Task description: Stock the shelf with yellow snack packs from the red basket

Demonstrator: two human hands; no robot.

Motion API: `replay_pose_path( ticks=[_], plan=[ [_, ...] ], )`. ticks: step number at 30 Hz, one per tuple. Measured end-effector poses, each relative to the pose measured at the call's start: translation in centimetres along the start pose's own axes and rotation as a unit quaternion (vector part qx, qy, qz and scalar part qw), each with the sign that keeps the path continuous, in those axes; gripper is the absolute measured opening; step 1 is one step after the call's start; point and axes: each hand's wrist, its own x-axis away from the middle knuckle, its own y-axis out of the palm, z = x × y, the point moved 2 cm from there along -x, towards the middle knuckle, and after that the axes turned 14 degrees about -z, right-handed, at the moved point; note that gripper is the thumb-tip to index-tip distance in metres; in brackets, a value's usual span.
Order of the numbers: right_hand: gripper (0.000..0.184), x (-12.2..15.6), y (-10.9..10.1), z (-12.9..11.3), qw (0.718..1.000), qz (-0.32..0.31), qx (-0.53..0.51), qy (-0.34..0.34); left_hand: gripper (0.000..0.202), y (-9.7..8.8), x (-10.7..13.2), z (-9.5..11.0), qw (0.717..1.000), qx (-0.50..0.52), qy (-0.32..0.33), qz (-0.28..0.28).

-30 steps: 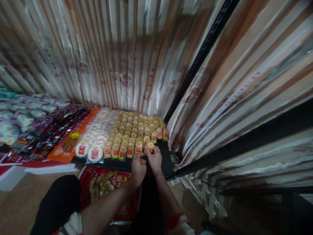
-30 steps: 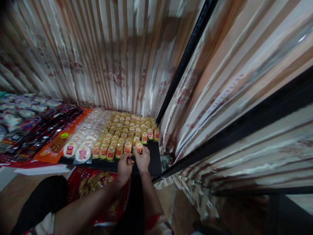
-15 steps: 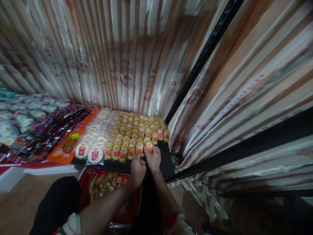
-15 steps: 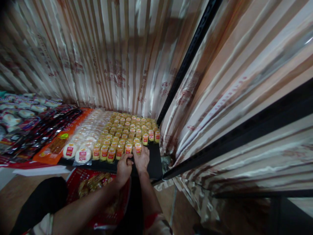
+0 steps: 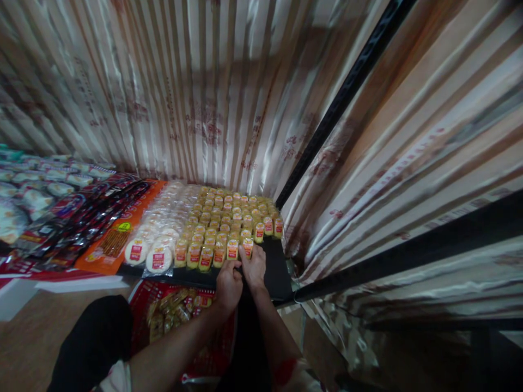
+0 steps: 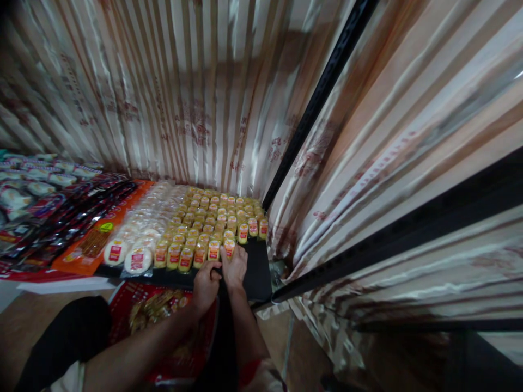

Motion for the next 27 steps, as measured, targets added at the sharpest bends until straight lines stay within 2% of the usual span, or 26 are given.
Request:
replay_pose_path(
  ticks=[11, 22, 27],
  plan=[
    [0.061, 0.2, -0.5, 0.0, 0.998, -0.001, -0.066, 0.007, 0.033, -0.6, 0.2, 0.0, 1.000, -0.017, -0.022, -0.004],
    [0.061, 1.1, -0.9, -0.3, 0.995, -0.005, -0.092, 0.035, 0.033, -0.6, 0.7, 0.0, 1.000, 0.007, -0.017, -0.007],
    [0.061, 0.8, -1.2, 0.0, 0.986, -0.005, -0.155, 0.057, 0.035, -0.8, 1.0, 0.5, 1.000, -0.002, 0.002, -0.006]
  ],
)
